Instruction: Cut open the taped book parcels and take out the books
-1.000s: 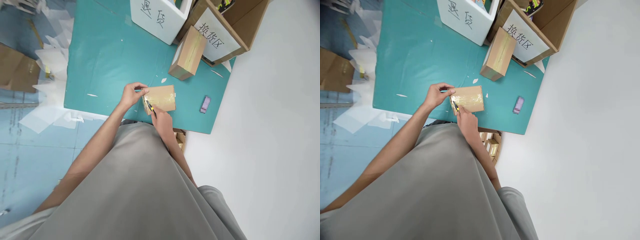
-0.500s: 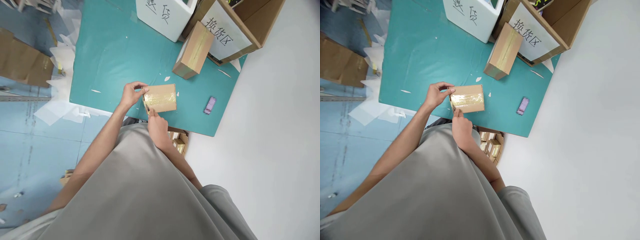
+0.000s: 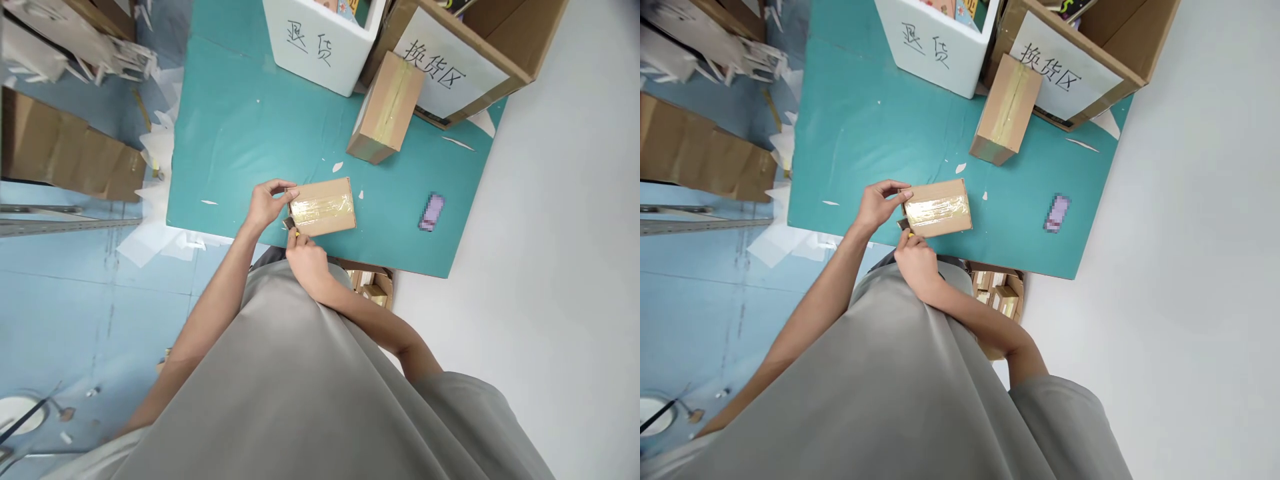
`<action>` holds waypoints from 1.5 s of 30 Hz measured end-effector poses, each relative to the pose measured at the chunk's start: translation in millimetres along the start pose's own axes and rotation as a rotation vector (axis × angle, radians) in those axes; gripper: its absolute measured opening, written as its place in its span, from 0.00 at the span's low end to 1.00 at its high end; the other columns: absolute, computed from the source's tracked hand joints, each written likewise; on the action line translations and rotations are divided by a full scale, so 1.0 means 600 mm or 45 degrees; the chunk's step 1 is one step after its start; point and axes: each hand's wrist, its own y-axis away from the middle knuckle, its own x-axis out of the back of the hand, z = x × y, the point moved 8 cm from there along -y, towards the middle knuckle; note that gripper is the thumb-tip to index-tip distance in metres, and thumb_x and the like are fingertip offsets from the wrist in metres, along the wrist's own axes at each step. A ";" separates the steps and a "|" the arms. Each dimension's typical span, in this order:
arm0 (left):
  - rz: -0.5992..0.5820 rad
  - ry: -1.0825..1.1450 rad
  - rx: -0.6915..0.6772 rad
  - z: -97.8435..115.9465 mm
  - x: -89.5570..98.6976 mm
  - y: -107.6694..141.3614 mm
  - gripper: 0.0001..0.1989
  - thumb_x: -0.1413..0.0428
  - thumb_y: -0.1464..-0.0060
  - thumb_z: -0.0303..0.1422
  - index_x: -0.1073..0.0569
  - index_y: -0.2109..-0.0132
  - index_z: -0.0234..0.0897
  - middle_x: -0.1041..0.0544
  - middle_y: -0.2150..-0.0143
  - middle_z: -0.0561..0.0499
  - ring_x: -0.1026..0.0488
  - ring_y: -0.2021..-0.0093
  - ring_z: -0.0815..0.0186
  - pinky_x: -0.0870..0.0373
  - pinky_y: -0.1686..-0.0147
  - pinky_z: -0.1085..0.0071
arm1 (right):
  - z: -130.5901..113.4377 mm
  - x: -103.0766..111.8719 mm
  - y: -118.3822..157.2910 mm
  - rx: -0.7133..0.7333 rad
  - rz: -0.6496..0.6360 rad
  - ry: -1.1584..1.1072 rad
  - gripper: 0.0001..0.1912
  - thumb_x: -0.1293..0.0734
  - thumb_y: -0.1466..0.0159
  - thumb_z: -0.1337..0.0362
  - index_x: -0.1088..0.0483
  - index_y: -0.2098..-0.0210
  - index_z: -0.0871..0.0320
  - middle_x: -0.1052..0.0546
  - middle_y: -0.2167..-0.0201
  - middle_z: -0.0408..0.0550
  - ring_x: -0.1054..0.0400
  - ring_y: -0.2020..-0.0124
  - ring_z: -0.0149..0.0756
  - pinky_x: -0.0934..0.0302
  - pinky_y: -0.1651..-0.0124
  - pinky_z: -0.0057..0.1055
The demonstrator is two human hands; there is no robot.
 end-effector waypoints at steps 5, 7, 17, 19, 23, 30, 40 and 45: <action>0.006 -0.027 -0.004 0.005 -0.002 0.003 0.23 0.34 0.45 0.52 0.17 0.53 0.38 0.15 0.50 0.43 0.19 0.47 0.54 0.23 0.41 0.58 | 0.097 0.029 0.034 -0.115 0.075 -0.221 0.29 0.45 0.22 0.66 0.41 0.23 0.56 0.22 0.36 0.63 0.18 0.52 0.47 0.25 0.50 0.38; 0.015 -0.045 -0.010 0.008 -0.006 0.003 0.23 0.36 0.43 0.52 0.18 0.51 0.38 0.15 0.49 0.43 0.19 0.47 0.54 0.23 0.42 0.60 | 0.163 0.049 0.048 -0.278 0.261 -0.357 0.27 0.46 0.20 0.61 0.39 0.24 0.54 0.22 0.34 0.59 0.20 0.47 0.48 0.27 0.46 0.40; 0.139 -0.239 -0.178 0.039 -0.075 0.005 0.30 0.34 0.41 0.49 0.27 0.36 0.42 0.25 0.38 0.40 0.28 0.35 0.51 0.32 0.33 0.56 | 0.308 0.036 0.043 -0.537 0.547 -0.611 0.26 0.44 0.21 0.56 0.31 0.29 0.58 0.19 0.38 0.58 0.24 0.40 0.47 0.31 0.38 0.40; 0.141 -0.248 -0.200 0.039 -0.084 0.007 0.30 0.32 0.42 0.47 0.27 0.37 0.42 0.25 0.39 0.41 0.28 0.36 0.50 0.33 0.33 0.55 | 0.303 0.030 0.034 -0.529 0.492 -0.581 0.27 0.44 0.20 0.56 0.32 0.28 0.59 0.20 0.36 0.59 0.24 0.38 0.48 0.32 0.38 0.40; 0.144 -0.261 -0.185 0.034 -0.084 0.009 0.25 0.33 0.41 0.46 0.27 0.42 0.44 0.25 0.42 0.43 0.27 0.39 0.50 0.32 0.35 0.56 | 0.295 0.027 0.020 -0.555 0.404 -0.529 0.28 0.43 0.20 0.58 0.35 0.26 0.60 0.21 0.36 0.60 0.24 0.38 0.48 0.32 0.37 0.39; 0.136 -0.216 -0.197 0.035 -0.086 0.008 0.24 0.33 0.40 0.45 0.28 0.42 0.43 0.26 0.42 0.43 0.29 0.39 0.51 0.34 0.34 0.57 | 0.283 0.054 0.008 -0.668 0.295 -0.401 0.28 0.44 0.20 0.59 0.36 0.25 0.61 0.20 0.38 0.61 0.22 0.41 0.51 0.31 0.39 0.40; 0.164 -0.227 -0.209 0.034 -0.093 0.006 0.24 0.33 0.40 0.46 0.27 0.43 0.41 0.25 0.44 0.44 0.28 0.40 0.52 0.33 0.37 0.57 | 0.256 0.042 0.045 -0.855 -0.022 -0.232 0.26 0.43 0.20 0.61 0.36 0.26 0.58 0.17 0.44 0.60 0.20 0.47 0.50 0.29 0.47 0.39; 0.103 -0.230 -0.249 0.032 -0.094 0.001 0.23 0.33 0.39 0.45 0.27 0.43 0.41 0.25 0.44 0.44 0.28 0.40 0.52 0.33 0.37 0.57 | 0.250 0.048 0.060 -0.821 -0.012 -0.186 0.23 0.43 0.21 0.60 0.31 0.32 0.58 0.15 0.50 0.59 0.19 0.52 0.50 0.29 0.51 0.38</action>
